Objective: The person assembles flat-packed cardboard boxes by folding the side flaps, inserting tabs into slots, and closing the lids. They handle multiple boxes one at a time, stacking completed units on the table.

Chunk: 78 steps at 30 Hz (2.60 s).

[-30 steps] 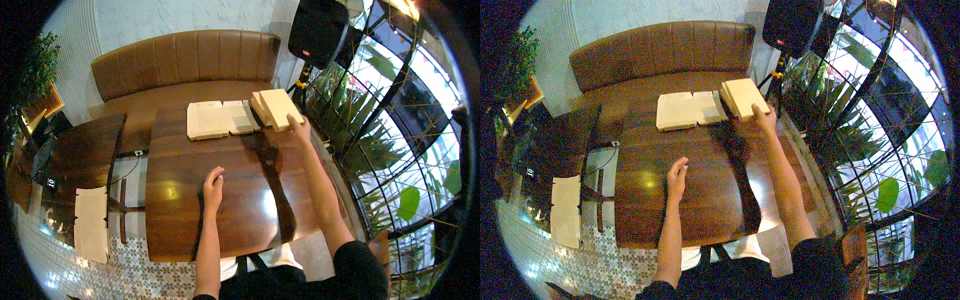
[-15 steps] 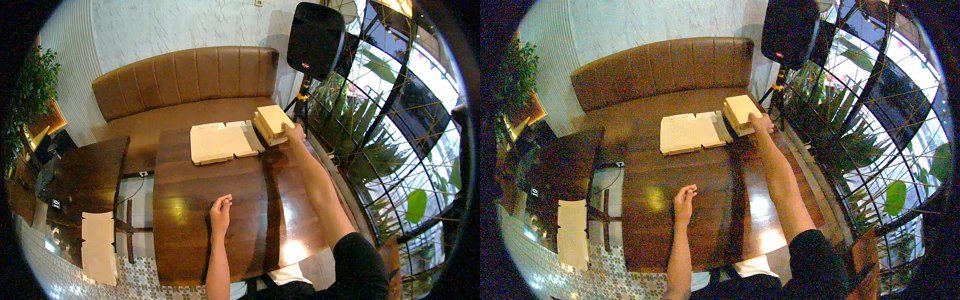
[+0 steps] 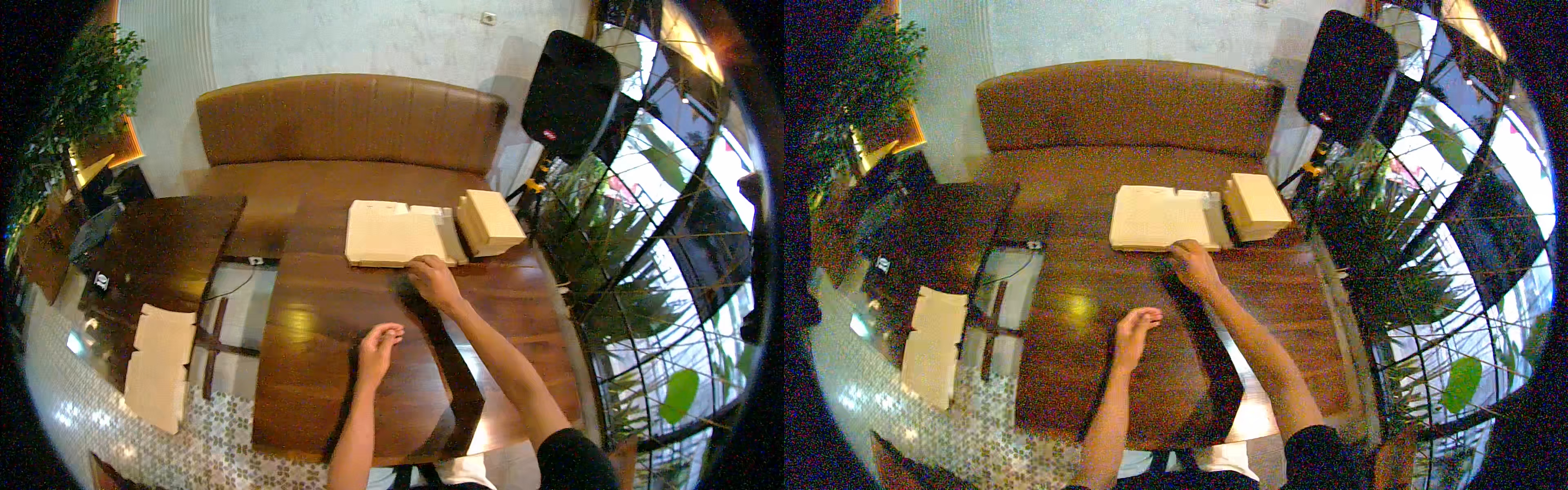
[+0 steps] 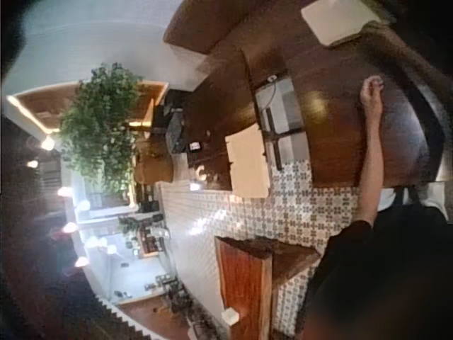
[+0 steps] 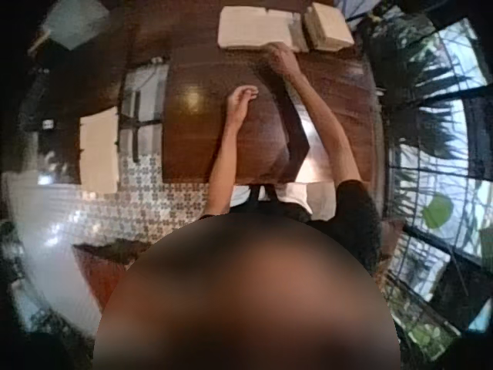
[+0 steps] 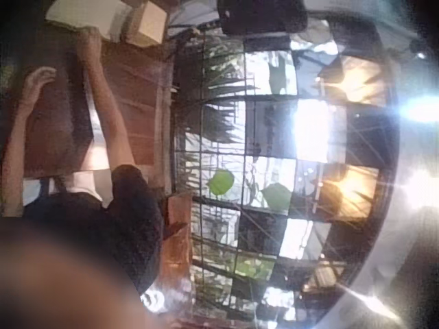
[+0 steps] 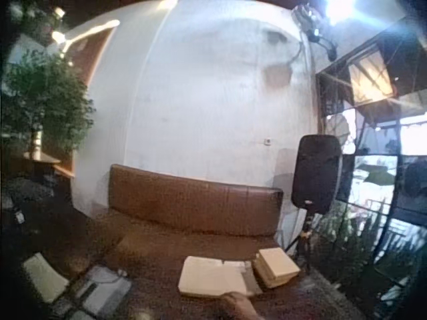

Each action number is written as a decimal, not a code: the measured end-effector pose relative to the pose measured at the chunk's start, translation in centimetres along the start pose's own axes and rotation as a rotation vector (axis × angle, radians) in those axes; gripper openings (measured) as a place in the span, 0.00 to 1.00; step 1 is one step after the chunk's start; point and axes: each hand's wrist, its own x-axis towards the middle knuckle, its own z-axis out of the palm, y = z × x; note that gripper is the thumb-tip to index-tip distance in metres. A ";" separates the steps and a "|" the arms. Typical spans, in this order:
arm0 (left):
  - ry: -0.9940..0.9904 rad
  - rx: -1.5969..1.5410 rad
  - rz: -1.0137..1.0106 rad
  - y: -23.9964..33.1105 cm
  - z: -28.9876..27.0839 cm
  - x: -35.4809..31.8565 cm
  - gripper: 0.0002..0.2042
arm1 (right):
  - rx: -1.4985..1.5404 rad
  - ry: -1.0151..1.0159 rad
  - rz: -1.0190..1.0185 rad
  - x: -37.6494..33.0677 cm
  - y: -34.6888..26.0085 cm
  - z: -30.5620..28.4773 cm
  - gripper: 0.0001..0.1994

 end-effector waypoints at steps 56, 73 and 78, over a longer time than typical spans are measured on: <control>0.034 -0.253 -0.098 -0.4 -0.7 0.5 0.14 | -0.055 -0.531 -0.045 12.6 -1.8 7.9 0.12; 0.057 -0.251 -0.134 0.0 -0.6 0.4 0.15 | -0.336 -0.484 0.175 13.2 -2.1 7.4 0.11; 0.047 -0.245 -0.113 -0.4 -0.6 0.6 0.16 | -0.247 -0.299 0.240 12.9 -1.4 6.7 0.11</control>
